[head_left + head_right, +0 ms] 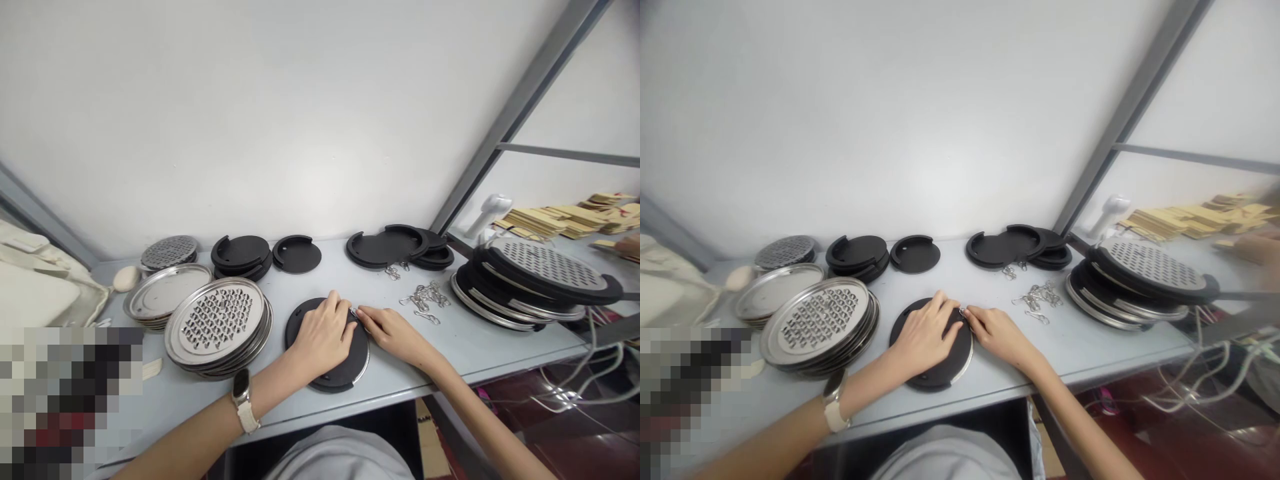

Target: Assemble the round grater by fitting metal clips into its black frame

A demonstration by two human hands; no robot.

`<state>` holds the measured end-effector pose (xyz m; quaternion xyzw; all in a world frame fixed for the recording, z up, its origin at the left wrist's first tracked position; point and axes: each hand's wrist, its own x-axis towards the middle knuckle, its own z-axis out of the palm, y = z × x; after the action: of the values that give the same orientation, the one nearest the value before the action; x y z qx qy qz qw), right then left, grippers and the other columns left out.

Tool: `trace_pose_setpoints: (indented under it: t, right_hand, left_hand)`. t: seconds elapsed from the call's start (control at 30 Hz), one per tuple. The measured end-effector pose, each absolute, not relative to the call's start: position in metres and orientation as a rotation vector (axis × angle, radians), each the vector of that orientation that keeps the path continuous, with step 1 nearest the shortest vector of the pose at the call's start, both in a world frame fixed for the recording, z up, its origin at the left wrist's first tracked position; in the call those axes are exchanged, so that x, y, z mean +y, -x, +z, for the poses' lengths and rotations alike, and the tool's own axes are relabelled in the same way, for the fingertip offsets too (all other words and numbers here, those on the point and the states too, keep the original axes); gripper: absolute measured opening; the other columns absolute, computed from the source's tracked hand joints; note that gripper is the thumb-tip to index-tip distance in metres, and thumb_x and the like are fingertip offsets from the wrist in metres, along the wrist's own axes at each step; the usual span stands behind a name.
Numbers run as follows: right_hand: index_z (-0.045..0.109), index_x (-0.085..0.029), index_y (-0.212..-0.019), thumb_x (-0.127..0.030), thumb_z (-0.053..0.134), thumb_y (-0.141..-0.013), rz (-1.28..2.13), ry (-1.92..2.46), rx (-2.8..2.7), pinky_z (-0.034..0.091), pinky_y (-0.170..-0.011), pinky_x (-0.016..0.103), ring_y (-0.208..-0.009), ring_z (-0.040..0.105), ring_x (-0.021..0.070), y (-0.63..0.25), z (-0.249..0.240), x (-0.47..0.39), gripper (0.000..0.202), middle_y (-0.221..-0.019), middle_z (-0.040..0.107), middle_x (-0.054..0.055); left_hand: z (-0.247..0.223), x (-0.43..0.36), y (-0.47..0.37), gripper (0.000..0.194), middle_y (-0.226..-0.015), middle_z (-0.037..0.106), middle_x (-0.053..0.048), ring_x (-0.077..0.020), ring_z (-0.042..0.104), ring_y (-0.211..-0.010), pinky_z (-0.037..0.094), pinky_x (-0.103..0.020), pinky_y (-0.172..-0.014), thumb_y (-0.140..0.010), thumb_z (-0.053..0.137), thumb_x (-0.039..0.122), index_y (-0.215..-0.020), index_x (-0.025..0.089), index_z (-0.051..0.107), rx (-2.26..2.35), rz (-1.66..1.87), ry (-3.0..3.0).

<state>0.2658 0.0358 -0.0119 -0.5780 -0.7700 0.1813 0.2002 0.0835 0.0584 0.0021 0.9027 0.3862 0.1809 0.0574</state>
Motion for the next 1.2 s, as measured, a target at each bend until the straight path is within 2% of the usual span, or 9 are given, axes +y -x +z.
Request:
trace_pose_setpoints:
  t: [0.13,0.33,0.53,0.9,1.2]
  right_hand:
    - [0.057,-0.02,-0.081,-0.031,0.031,-0.1,0.529,1.614,-2.159,0.035,-0.057,0.025,-0.055,0.056,0.0164,-0.266,-0.01,0.036,0.034,-0.065,0.062,0.001]
    - [0.057,-0.021,-0.083,-0.032,0.03,-0.1,0.527,1.589,-2.148,0.036,-0.059,0.025,-0.058,0.058,0.017,-0.267,-0.014,0.036,0.034,-0.067,0.062,0.001]
    - [0.051,-0.021,-0.078,-0.032,0.029,-0.1,0.485,1.555,-2.134,0.035,-0.058,0.025,-0.056,0.055,0.016,-0.266,-0.02,0.035,0.033,-0.064,0.057,0.0]
    - [0.041,-0.022,-0.07,-0.033,0.032,-0.098,0.503,1.534,-2.049,0.03,-0.052,0.024,-0.049,0.042,0.0124,-0.265,-0.026,0.032,0.031,-0.056,0.042,-0.005]
    - [0.037,-0.021,-0.067,-0.034,0.035,-0.097,0.536,1.527,-2.002,0.028,-0.05,0.023,-0.048,0.037,0.011,-0.265,-0.025,0.032,0.033,-0.054,0.037,-0.006]
  left_hand:
    - [0.003,0.059,-0.083,0.018,-0.104,0.047,-0.004,-0.0185,0.057,-0.083,0.048,-0.029,-0.065,-0.096,0.043,0.027,-0.111,0.022,0.05,1.108,0.531,-2.767]
    - [0.005,0.06,-0.083,0.018,-0.104,0.047,-0.005,-0.0183,0.057,-0.084,0.049,-0.029,-0.066,-0.096,0.041,0.024,-0.112,0.021,0.05,1.04,0.509,-2.784]
    - [0.006,0.06,-0.084,0.018,-0.103,0.049,-0.004,-0.0181,0.056,-0.087,0.048,-0.027,-0.067,-0.096,0.043,0.019,-0.112,0.019,0.049,1.018,0.475,-2.79]
    - [0.007,0.06,-0.084,0.017,-0.102,0.05,-0.003,-0.016,0.057,-0.078,0.047,-0.027,-0.065,-0.096,0.041,0.018,-0.111,0.02,0.049,1.016,0.457,-2.768]
    - [0.005,0.06,-0.085,0.017,-0.102,0.049,-0.003,-0.0156,0.056,-0.075,0.047,-0.027,-0.065,-0.096,0.042,0.018,-0.11,0.02,0.05,1.013,0.477,-2.753]
